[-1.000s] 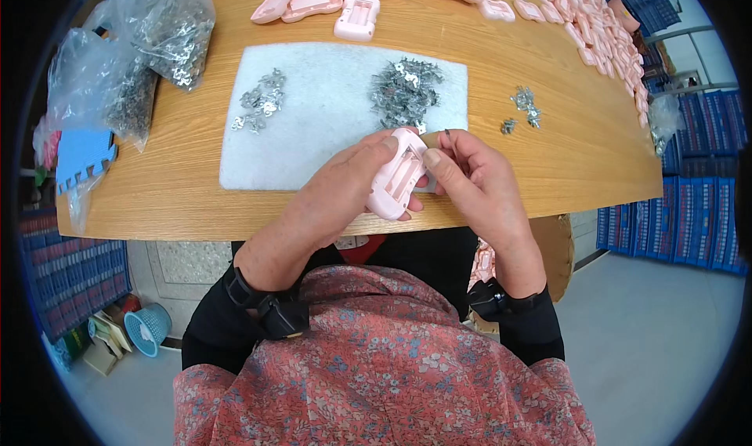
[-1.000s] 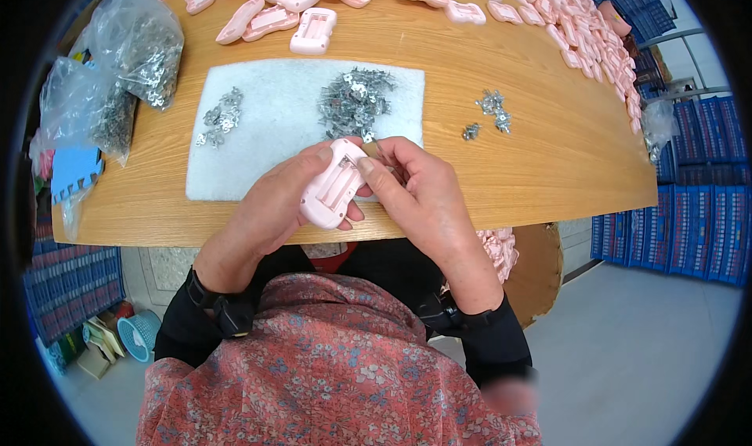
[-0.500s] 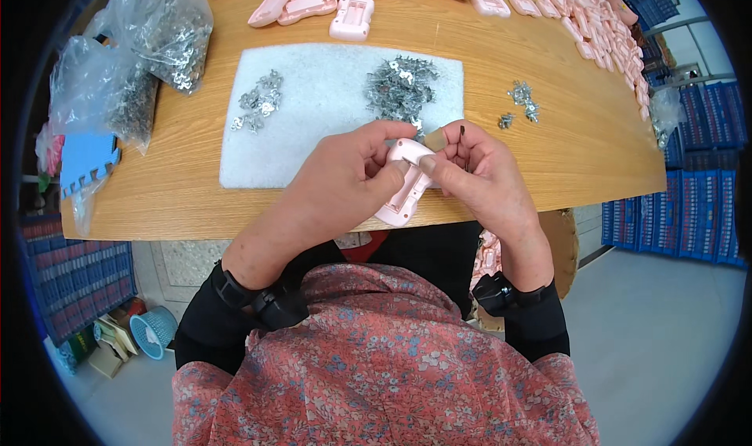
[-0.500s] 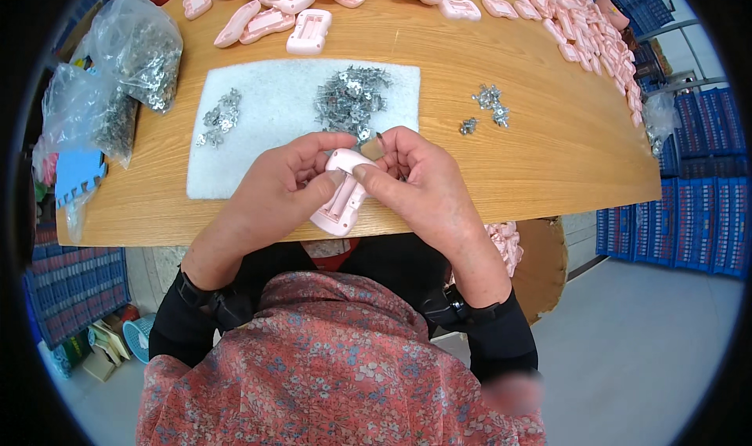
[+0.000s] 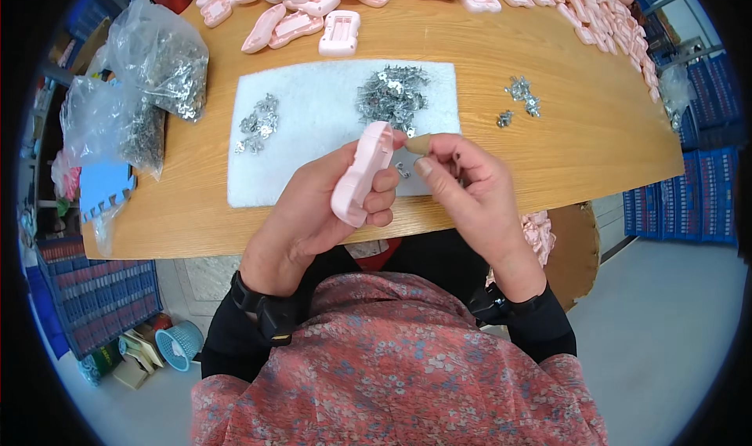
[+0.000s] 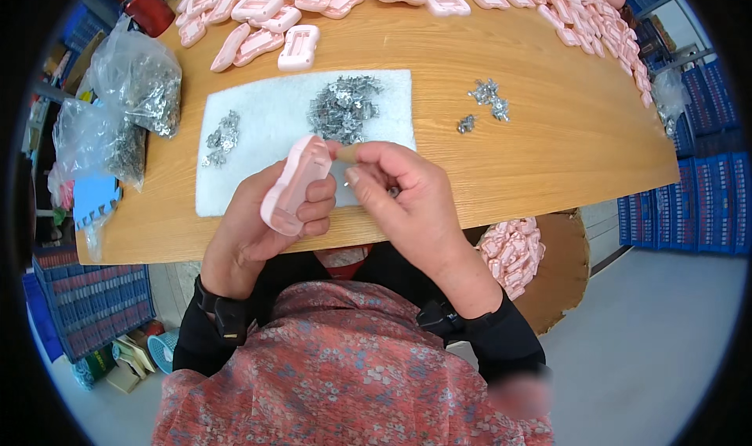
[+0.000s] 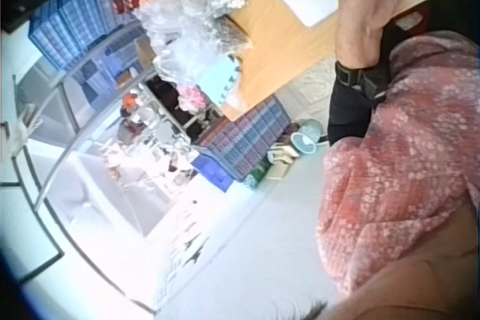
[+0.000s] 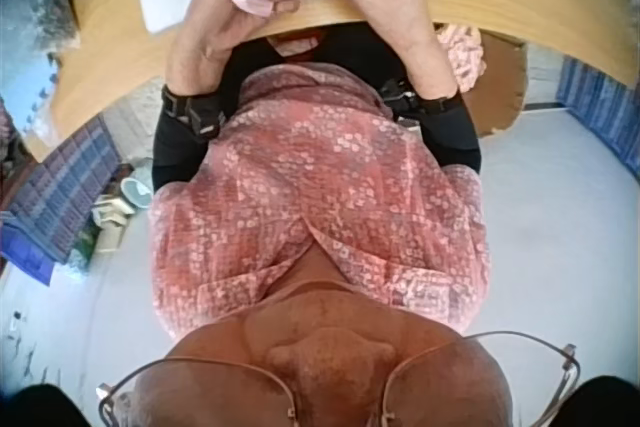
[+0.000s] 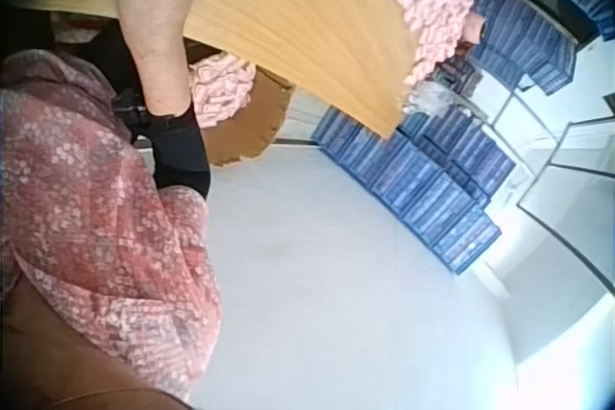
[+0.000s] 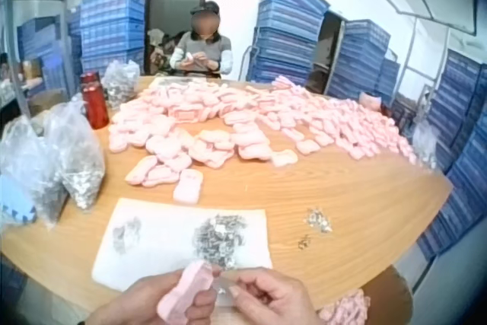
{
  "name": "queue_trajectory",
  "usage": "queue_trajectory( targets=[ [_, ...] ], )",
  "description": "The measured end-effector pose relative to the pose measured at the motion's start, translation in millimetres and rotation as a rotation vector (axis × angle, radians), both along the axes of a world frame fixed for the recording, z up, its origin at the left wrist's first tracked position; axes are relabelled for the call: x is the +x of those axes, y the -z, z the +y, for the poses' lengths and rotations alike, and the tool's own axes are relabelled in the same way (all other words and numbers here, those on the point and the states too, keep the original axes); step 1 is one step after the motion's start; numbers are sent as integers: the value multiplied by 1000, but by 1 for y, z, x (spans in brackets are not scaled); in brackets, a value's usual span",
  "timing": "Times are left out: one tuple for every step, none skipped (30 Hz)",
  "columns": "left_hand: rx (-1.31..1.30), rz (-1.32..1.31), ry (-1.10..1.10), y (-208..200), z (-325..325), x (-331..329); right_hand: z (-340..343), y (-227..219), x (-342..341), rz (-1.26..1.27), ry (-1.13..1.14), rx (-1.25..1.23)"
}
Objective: The person sits at a table and assembles small pink plastic components by inserting metal pins into them. They pick up a pink plastic piece, insert a metal pin from a pile on a white mat, and then place the assembled unit on the table. This process is repeated continuously.
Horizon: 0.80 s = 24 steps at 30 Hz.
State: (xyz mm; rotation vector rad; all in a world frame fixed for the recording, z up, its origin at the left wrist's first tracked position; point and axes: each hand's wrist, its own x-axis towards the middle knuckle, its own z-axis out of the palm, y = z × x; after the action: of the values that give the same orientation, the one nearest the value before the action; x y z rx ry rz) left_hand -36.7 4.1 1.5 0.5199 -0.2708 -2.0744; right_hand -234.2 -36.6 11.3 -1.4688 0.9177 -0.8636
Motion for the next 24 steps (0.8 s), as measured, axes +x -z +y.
queue_trajectory(
  targets=[
    [4, 31, 0, 1, 0, 0, 1, 0, 1, 42, -13, -90],
    [8, 62, 0, 3, 0, 0, 1, -1, 3, 85, -25, -179],
    [12, 95, -1, 5, 0, 0, 1, -3, 4, 130, -39, -269],
    [26, 98, -6, 7, 0, -1, 3, -7, 7, 162, -48, -317],
    [39, 100, -12, 9, 1, -2, 5, -5, 8, 164, -64, -400],
    [51, 107, -12, 10, 0, -4, 6, -2, 7, 173, -74, -483],
    [26, 16, -37, 9, 0, -6, 8, 0, 8, 181, -85, -567],
    [0, -75, -64, 7, 1, -9, 10, -1, 9, 246, -69, -652],
    [-26, -167, -94, 4, 2, -11, 9, -1, 9, 282, -85, -732],
    [-11, -191, -127, 1, 1, -14, 7, -1, 8, 317, -101, -812],
    [3, -216, -161, -2, 1, -16, 7, -2, 8, 352, -117, -892],
    [11, -241, -187, -4, 1, -18, 8, -2, 8, 325, -118, -831],
    [18, -268, -211, -7, 0, -20, 11, -2, 7, 298, -118, -771],
    [23, -296, -227, -8, -1, -21, 14, -2, 8, 271, -118, -711],
    [31, -316, -246, -8, 0, -24, 15, -5, 6, 250, -100, -695],
    [16, -352, -261, -12, 0, -27, 17, -10, 6, 230, -80, -679],
    [1, -388, -275, -19, 0, -31, 19, -13, 5, 210, -60, -664],
    [-16, -423, -291, -23, 2, -34, 23, -14, 5, 189, -41, -597],
    [-28, -430, -299, -18, 3, -35, 24, -15, 3, 205, -26, -587],
    [-40, -437, -306, -8, 5, -34, 25, -16, -1, 221, -10, -576],
    [-54, -443, -312, -3, 5, -34, 25, -16, -5, 238, 7, -568],
    [-94, -516, -288, -9, 8, -31, 23, -14, -12, 234, 22, -531],
    [-162, -553, -240, -10, 8, -24, 20, -16, -21, 226, -26, -454],
    [-232, -587, -192, -11, 9, -13, 19, -19, -30, 220, -73, -378]
  ],
)
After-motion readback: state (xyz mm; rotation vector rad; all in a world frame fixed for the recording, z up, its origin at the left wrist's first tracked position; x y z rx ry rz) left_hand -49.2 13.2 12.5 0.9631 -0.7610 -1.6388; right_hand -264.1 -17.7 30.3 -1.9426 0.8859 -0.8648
